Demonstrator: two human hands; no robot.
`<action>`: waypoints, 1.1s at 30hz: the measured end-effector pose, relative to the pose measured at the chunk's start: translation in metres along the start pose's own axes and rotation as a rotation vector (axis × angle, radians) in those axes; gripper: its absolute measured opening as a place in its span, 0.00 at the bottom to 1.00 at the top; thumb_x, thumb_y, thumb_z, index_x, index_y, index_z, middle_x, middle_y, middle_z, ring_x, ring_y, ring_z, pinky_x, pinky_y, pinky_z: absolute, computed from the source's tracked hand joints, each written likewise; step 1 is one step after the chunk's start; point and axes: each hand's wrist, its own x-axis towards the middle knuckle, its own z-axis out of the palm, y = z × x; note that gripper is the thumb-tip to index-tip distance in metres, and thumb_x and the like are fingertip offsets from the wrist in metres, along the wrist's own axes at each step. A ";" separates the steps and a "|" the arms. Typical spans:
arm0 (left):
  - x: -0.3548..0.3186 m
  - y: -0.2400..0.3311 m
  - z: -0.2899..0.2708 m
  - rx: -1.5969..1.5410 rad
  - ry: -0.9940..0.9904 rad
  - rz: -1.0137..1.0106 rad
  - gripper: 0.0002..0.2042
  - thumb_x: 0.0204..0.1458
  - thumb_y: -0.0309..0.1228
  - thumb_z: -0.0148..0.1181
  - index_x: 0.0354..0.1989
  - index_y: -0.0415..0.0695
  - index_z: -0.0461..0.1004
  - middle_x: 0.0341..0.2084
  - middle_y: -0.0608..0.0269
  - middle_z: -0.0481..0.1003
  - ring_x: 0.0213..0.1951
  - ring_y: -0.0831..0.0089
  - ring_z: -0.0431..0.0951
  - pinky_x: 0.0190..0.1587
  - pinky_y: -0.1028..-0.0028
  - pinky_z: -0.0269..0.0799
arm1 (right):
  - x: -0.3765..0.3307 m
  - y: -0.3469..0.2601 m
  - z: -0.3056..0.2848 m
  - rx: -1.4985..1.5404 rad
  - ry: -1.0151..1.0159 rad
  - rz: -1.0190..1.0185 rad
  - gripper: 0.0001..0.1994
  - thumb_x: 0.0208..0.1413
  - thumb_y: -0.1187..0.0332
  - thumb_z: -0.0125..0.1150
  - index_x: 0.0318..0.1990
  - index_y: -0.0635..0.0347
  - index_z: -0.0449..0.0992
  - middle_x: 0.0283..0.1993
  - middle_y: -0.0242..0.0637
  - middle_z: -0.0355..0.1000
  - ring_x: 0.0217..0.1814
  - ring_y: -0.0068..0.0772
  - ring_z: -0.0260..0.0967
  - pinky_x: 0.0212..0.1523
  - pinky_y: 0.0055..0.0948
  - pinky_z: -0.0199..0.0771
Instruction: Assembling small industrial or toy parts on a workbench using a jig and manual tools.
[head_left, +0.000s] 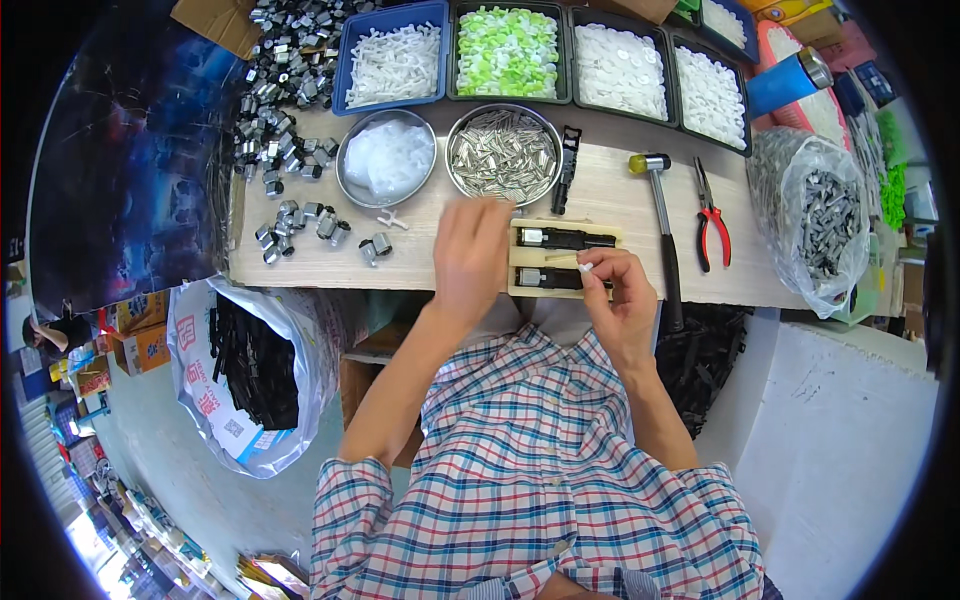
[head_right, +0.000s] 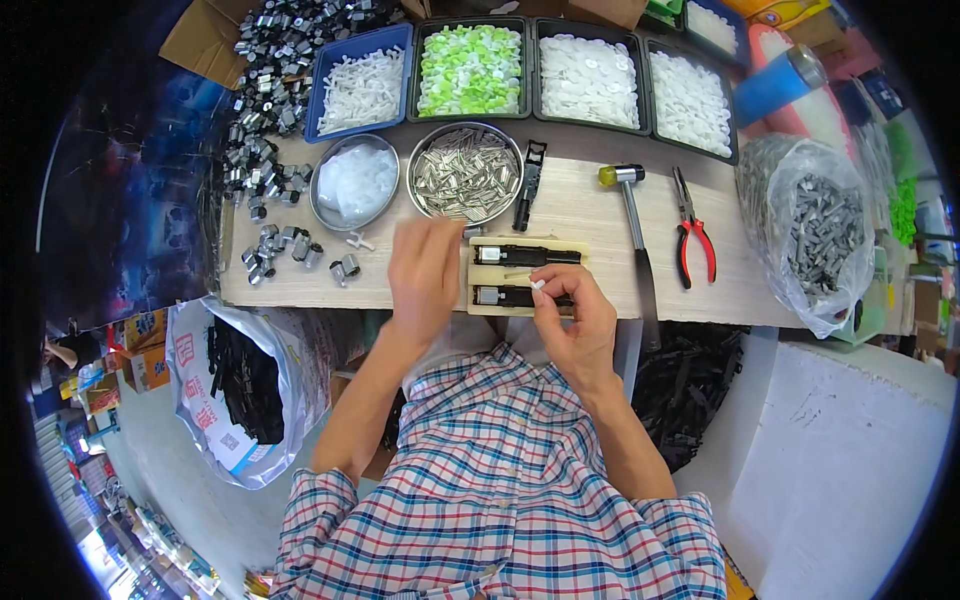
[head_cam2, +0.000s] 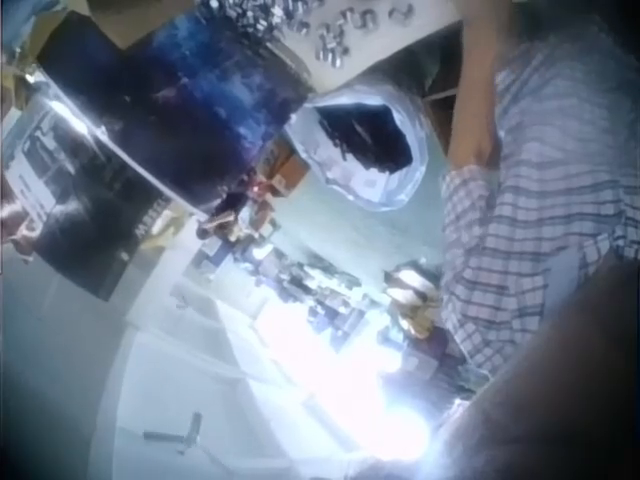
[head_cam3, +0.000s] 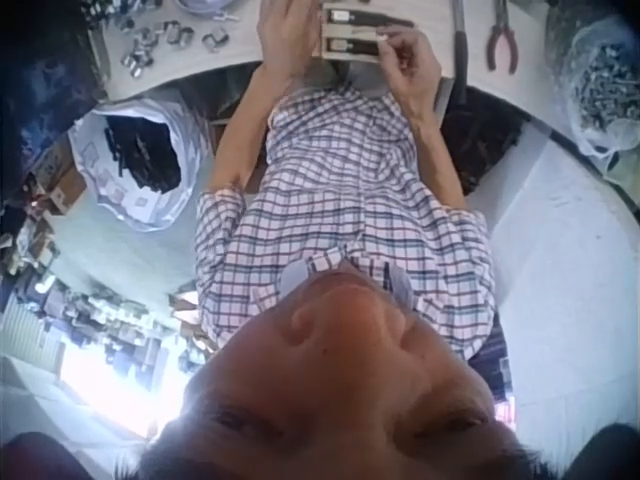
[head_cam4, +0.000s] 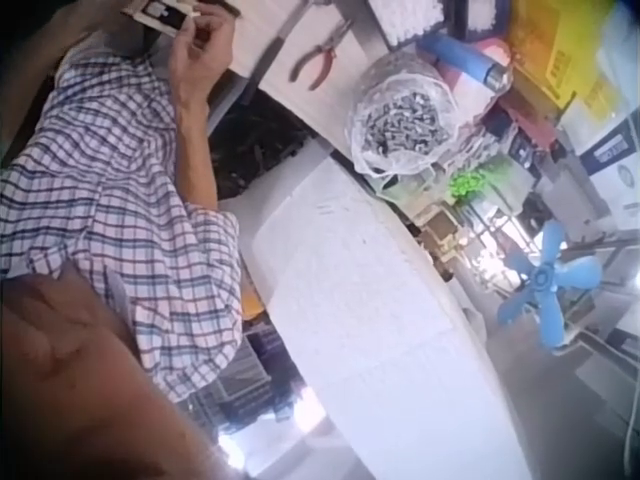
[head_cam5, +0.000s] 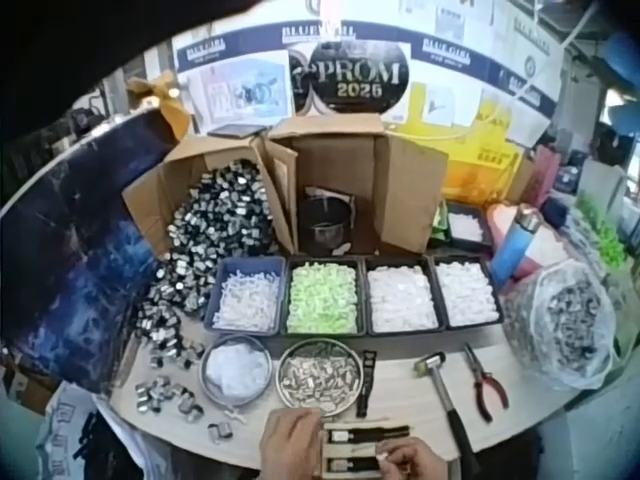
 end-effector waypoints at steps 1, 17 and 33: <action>0.019 -0.003 0.003 0.072 -0.013 -0.091 0.11 0.48 0.22 0.62 0.42 0.36 0.79 0.41 0.50 0.77 0.46 0.53 0.75 0.47 0.58 0.74 | 0.001 0.002 0.001 -0.007 0.033 -0.044 0.04 0.59 0.81 0.61 0.38 0.66 0.71 0.46 0.40 0.76 0.45 0.25 0.73 0.48 0.23 0.73; 0.052 -0.032 0.015 0.159 -0.124 0.007 0.03 0.48 0.20 0.62 0.30 0.38 0.75 0.31 0.53 0.76 0.40 0.54 0.75 0.40 0.58 0.72 | 0.037 -0.002 0.013 0.174 -0.015 0.135 0.06 0.64 0.78 0.59 0.46 0.65 0.71 0.49 0.37 0.74 0.53 0.25 0.73 0.57 0.24 0.70; -0.009 0.057 -0.024 -0.724 -0.372 -0.685 0.05 0.66 0.25 0.52 0.39 0.36 0.71 0.27 0.65 0.75 0.31 0.80 0.75 0.35 0.78 0.72 | 0.002 -0.005 0.024 0.664 -0.005 0.313 0.10 0.63 0.79 0.61 0.49 0.62 0.70 0.52 0.38 0.73 0.55 0.27 0.72 0.60 0.28 0.72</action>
